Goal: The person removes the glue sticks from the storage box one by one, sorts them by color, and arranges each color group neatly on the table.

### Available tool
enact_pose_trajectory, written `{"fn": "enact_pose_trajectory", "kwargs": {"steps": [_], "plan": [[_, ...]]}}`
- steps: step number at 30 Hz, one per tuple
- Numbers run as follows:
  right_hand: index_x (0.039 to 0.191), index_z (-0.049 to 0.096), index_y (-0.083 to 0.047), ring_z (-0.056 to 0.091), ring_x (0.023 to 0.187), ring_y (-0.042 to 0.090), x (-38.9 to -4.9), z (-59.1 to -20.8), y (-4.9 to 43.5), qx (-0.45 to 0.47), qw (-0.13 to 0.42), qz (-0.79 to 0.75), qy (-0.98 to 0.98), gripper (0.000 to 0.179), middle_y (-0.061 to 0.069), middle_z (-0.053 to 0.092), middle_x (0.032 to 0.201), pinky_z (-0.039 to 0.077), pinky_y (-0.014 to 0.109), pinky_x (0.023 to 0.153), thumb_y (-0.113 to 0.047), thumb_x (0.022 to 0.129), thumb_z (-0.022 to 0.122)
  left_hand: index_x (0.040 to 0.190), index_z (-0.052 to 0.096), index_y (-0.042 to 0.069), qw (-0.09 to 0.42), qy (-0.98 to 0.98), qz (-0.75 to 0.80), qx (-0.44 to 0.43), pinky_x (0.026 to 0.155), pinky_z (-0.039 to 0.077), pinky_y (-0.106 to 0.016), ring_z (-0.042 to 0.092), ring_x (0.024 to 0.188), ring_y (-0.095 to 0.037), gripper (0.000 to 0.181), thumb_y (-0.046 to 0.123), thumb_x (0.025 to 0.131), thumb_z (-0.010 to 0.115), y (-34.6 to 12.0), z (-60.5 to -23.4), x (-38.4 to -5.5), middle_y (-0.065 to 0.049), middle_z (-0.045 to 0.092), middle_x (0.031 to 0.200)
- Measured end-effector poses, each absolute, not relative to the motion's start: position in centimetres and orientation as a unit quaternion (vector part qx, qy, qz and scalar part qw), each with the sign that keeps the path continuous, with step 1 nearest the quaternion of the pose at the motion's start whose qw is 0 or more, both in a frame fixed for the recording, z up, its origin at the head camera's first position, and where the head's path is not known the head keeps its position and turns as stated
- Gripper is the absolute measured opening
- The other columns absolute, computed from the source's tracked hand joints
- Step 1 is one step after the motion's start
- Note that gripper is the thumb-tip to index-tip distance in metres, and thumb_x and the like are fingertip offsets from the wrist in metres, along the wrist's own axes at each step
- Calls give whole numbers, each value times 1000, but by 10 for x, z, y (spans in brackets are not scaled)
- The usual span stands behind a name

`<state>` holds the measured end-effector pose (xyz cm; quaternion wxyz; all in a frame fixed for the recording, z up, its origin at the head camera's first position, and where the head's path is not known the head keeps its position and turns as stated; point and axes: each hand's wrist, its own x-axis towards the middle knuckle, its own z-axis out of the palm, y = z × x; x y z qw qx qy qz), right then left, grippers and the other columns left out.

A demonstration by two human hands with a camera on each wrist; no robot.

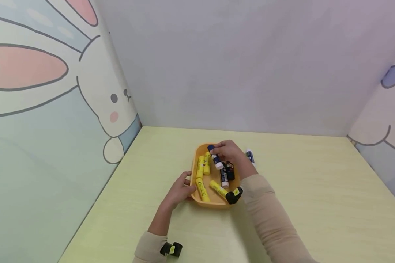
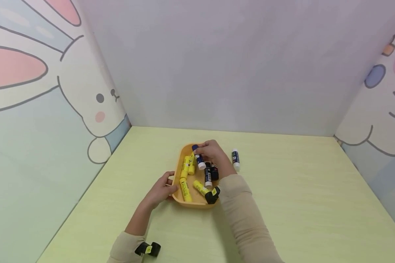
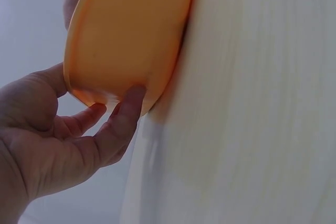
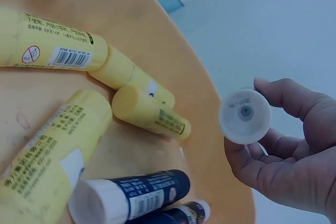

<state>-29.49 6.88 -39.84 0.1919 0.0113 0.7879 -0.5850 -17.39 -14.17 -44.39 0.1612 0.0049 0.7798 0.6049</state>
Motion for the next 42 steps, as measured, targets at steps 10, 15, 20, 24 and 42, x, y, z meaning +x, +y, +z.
{"fn": "enact_pose_trajectory", "kwargs": {"steps": [10,15,20,24,42], "plan": [[124,52,0,53,83,25,-279,-381,78,-36,173,-566,805,41,15,56,109,49,40,74,-17,88,63,139,34,5,158,778,608,5,60,55,-37,63,77,-28,58,6,85,56,-143,-446,-172,-18,51,101],[121,53,1,56,89,27,-275,-374,83,-43,133,-562,815,40,17,56,108,50,38,75,-19,88,64,139,35,5,153,777,610,7,59,55,-38,63,78,-28,58,6,85,56,-142,-445,-173,-18,51,101],[122,52,-1,56,88,26,-266,-372,89,-35,126,-567,813,41,16,55,106,49,40,78,-19,88,63,139,34,6,161,776,610,-1,59,54,-37,63,76,-27,60,5,84,57,-144,-446,-173,-18,51,100],[126,50,0,57,93,27,-261,-372,97,-32,116,-579,807,44,17,54,109,48,44,83,-19,88,62,140,34,8,167,773,612,-4,59,54,-37,63,77,-27,61,5,83,57,-144,-446,-174,-17,52,101],[129,48,1,53,88,22,-248,-378,116,-4,48,-627,777,46,16,51,106,52,25,70,-17,89,63,139,36,8,163,778,607,-16,58,55,-36,63,76,-27,59,6,84,56,-141,-444,-174,-17,51,99]]}}
